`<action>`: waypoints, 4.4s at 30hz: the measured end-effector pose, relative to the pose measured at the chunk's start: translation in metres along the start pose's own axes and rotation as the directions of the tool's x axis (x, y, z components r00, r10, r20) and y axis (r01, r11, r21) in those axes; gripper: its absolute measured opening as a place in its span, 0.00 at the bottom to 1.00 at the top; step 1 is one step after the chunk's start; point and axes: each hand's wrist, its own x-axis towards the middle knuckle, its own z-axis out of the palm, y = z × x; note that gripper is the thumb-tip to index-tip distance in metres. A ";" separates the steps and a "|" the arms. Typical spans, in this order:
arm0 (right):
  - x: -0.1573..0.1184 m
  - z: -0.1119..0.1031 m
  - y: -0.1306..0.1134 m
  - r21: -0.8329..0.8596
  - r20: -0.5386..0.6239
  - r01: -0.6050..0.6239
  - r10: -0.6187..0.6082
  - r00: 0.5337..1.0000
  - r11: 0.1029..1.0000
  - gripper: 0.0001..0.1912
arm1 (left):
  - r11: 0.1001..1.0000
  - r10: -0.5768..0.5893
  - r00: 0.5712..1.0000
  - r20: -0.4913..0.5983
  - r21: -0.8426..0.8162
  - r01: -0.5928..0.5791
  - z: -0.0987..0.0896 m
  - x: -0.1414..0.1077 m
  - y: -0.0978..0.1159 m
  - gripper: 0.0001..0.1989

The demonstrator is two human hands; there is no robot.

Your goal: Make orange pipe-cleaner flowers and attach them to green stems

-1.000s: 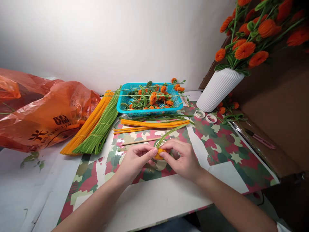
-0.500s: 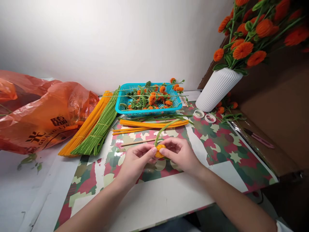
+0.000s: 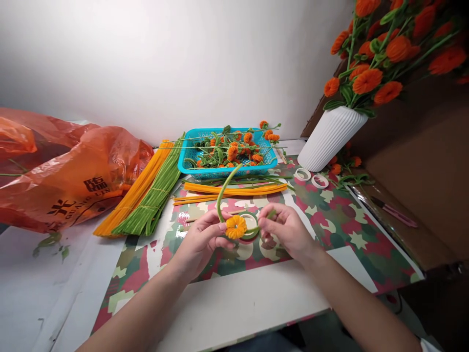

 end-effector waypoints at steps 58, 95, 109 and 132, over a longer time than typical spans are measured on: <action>-0.010 0.012 0.014 -0.546 0.065 0.669 -0.770 0.634 0.505 0.10 | 0.984 0.102 0.993 -0.054 0.150 -0.093 0.001 -0.001 -0.019 0.18; -0.002 0.024 0.022 0.296 -0.242 0.143 -0.071 0.968 0.944 0.08 | 0.981 0.175 0.972 -0.157 -0.054 -0.185 0.008 -0.001 -0.021 0.12; -0.001 0.020 0.017 0.555 0.015 -0.200 0.231 0.973 0.808 0.10 | 0.905 -0.189 0.977 0.104 -0.368 0.214 0.006 0.000 -0.024 0.07; -0.002 0.019 0.019 0.448 0.025 -0.069 0.065 0.998 0.891 0.12 | 0.970 -0.069 0.993 -0.097 -0.239 0.044 0.009 0.002 -0.020 0.13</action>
